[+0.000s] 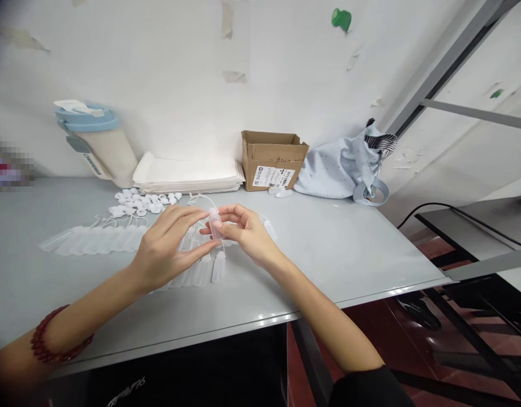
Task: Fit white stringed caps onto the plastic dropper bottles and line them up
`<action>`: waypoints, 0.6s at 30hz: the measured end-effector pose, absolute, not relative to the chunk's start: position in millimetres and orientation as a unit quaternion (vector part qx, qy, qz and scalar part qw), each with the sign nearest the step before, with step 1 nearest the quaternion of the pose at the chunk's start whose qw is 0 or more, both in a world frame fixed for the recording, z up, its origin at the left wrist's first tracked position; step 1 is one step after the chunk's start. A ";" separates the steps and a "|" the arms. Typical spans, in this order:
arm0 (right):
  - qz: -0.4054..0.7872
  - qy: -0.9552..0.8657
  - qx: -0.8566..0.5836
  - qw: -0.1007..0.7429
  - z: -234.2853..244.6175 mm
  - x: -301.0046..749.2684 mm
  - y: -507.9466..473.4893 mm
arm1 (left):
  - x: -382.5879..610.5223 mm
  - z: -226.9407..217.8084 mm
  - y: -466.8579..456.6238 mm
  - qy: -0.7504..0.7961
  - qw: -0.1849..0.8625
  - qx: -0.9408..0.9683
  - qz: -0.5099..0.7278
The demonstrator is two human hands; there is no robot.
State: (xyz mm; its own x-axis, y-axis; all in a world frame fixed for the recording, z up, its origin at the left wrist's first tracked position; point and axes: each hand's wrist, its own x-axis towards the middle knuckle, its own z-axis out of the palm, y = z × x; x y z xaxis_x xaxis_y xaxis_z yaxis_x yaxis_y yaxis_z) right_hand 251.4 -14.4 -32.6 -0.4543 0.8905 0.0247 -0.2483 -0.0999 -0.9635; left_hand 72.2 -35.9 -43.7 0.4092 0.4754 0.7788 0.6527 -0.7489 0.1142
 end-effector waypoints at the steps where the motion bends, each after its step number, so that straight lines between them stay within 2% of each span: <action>1: 0.671 -0.527 -0.311 0.418 -31.7 252.1 -14.3 | 72.4 -43.9 -35.9 -0.337 0.100 -0.835 -0.424; 5: 0.649 -0.570 -0.352 0.360 -27.0 260.4 -10.8 | 73.5 -44.8 -36.4 -0.328 0.054 -0.848 -0.413; 13: 0.549 -0.714 -0.411 0.139 -14.3 290.1 -1.5 | 81.1 -43.6 -47.1 -0.337 -0.064 -0.891 -0.296; 18: 0.538 -0.725 -0.426 0.063 -13.8 291.9 -1.4 | 85.7 -48.3 -51.1 -0.342 -0.094 -0.899 -0.259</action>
State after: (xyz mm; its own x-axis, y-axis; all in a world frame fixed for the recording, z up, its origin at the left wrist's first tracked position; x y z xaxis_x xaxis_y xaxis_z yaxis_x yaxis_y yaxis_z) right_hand 291.9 -1.4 -13.8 -0.6284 0.6859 -0.3669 0.5501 0.0583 -0.8331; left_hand 85.7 -51.1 -48.3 0.6324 0.6631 0.4006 0.5662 -0.7485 0.3451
